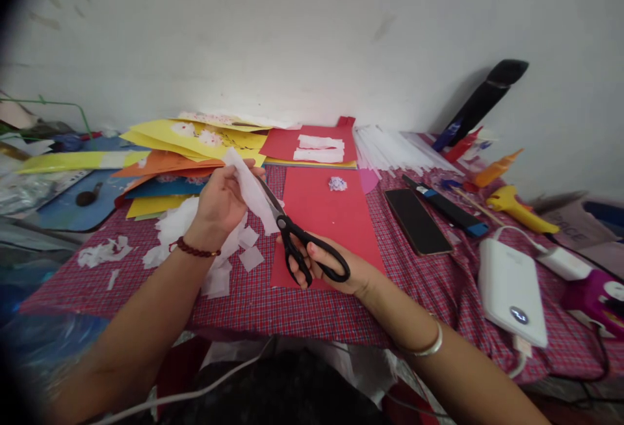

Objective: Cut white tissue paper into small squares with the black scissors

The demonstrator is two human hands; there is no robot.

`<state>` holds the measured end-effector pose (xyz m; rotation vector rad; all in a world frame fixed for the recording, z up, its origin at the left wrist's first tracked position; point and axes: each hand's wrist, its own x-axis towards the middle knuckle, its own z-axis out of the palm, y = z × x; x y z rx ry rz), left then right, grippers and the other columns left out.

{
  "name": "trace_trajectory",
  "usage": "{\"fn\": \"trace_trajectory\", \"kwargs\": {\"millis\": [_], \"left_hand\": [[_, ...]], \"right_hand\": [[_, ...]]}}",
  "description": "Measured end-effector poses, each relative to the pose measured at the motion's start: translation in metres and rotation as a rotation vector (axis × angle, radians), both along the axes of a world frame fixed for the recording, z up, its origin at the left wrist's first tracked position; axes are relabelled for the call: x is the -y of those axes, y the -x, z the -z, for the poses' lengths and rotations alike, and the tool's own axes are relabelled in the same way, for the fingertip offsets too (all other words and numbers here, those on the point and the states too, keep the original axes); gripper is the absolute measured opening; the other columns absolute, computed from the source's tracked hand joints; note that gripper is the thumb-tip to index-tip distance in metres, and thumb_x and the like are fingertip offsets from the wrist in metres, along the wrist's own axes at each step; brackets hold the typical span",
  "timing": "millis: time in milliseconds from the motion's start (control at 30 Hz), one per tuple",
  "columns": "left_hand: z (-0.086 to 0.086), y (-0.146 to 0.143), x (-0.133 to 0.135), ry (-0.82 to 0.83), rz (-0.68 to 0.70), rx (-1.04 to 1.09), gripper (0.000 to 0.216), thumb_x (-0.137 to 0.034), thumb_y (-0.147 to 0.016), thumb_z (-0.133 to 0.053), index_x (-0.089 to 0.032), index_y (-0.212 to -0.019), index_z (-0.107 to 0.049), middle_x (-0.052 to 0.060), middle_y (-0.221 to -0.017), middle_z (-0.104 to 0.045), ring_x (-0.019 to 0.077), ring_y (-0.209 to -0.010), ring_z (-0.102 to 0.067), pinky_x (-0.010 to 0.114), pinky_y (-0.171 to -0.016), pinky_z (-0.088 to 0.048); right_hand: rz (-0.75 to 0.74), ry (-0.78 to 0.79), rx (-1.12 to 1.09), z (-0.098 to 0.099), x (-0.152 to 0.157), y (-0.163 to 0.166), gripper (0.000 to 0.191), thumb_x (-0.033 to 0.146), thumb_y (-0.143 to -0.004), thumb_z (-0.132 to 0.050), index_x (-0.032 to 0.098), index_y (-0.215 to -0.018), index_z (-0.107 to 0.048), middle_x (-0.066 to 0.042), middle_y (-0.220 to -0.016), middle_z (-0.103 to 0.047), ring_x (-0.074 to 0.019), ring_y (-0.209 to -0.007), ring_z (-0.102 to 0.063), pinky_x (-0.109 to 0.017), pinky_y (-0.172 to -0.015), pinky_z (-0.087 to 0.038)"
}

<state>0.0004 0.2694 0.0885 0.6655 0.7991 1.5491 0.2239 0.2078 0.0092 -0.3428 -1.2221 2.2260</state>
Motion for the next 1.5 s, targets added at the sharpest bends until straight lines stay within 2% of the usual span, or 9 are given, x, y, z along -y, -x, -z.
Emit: {"fn": "trace_trajectory", "kwargs": {"millis": [267,500,700,967,1100,1200,1300,1400,1500], "left_hand": [[0.015,-0.010,0.002,0.013,0.127,0.001,0.016,-0.024,-0.079,-0.056,-0.015,-0.083,-0.069,0.008,-0.075,-0.074,0.0216,-0.084,-0.074,0.032,-0.081,-0.057],[0.024,-0.021,0.004,0.042,0.166,0.058,0.008,-0.019,-0.076,-0.059,-0.016,-0.079,-0.066,0.003,-0.070,-0.071,0.0174,-0.071,-0.070,0.030,-0.075,-0.056],[0.034,-0.030,0.010,0.040,0.216,0.012,0.008,-0.019,-0.075,-0.060,-0.017,-0.068,-0.063,0.002,-0.065,-0.068,0.0144,-0.062,-0.064,0.027,-0.066,-0.052],[0.038,-0.039,0.016,0.105,0.235,0.017,0.007,-0.020,-0.076,-0.063,-0.017,-0.070,-0.066,0.002,-0.067,-0.069,0.0144,-0.061,-0.063,0.028,-0.064,-0.051],[0.041,-0.038,0.014,0.129,0.232,0.040,0.006,-0.018,-0.076,-0.062,-0.017,-0.072,-0.066,0.003,-0.070,-0.071,0.0150,-0.064,-0.065,0.028,-0.069,-0.054],[0.043,-0.037,0.013,0.128,0.243,0.011,0.006,-0.019,-0.077,-0.061,-0.017,-0.072,-0.065,0.004,-0.070,-0.071,0.0177,-0.069,-0.068,0.032,-0.074,-0.056],[0.041,-0.038,0.013,0.137,0.247,-0.009,0.008,-0.019,-0.077,-0.059,-0.017,-0.072,-0.065,0.005,-0.070,-0.071,0.0199,-0.073,-0.069,0.034,-0.077,-0.057],[0.037,-0.038,0.014,0.149,0.231,-0.018,0.010,-0.018,-0.076,-0.058,-0.017,-0.070,-0.065,0.006,-0.069,-0.071,0.0200,-0.073,-0.070,0.033,-0.074,-0.056],[0.037,-0.037,0.012,0.162,0.193,-0.014,0.011,-0.018,-0.075,-0.057,-0.017,-0.066,-0.063,0.006,-0.065,-0.069,0.0191,-0.069,-0.068,0.032,-0.072,-0.056]], "right_hand": [[0.022,0.031,-0.044,0.002,-0.002,0.002,0.046,0.062,-0.092,-0.066,0.020,-0.110,-0.060,-0.001,-0.087,-0.065,-0.0114,-0.068,-0.062,-0.023,-0.062,-0.050],[0.072,0.068,-0.054,-0.005,-0.001,0.004,0.053,0.062,-0.091,-0.067,0.021,-0.124,-0.058,-0.002,-0.088,-0.066,-0.0128,-0.070,-0.063,-0.025,-0.064,-0.052],[0.102,0.008,-0.060,-0.010,0.001,0.006,0.053,0.063,-0.094,-0.062,0.017,-0.121,-0.061,-0.003,-0.079,-0.067,-0.0144,-0.068,-0.062,-0.026,-0.066,-0.052],[0.109,0.105,-0.096,-0.014,0.001,0.008,0.059,0.070,-0.088,-0.064,0.017,-0.113,-0.064,-0.008,-0.096,-0.069,-0.0188,-0.081,-0.066,-0.034,-0.075,-0.056],[0.173,0.121,-0.099,-0.015,0.003,0.010,0.057,0.070,-0.088,-0.065,0.017,-0.111,-0.065,-0.005,-0.086,-0.067,-0.0144,-0.067,-0.060,-0.029,-0.062,-0.053],[0.229,0.134,-0.044,-0.015,0.004,0.008,0.049,0.064,-0.088,-0.070,0.018,-0.104,-0.066,0.001,-0.077,-0.062,-0.0078,-0.052,-0.046,-0.021,-0.047,-0.042],[0.255,0.105,0.028,-0.015,0.004,0.006,0.047,0.063,-0.090,-0.069,0.017,-0.100,-0.067,0.004,-0.069,-0.057,-0.0058,-0.046,-0.038,-0.019,-0.042,-0.035],[0.213,0.030,0.037,-0.014,0.004,0.007,0.052,0.067,-0.091,-0.063,0.016,-0.093,-0.066,0.002,-0.064,-0.056,-0.0087,-0.051,-0.047,-0.022,-0.050,-0.042],[0.191,-0.006,-0.011,-0.013,0.004,0.009,0.053,0.069,-0.089,-0.065,0.018,-0.105,-0.063,-0.004,-0.083,-0.066,-0.0144,-0.069,-0.060,-0.028,-0.066,-0.051]]}}
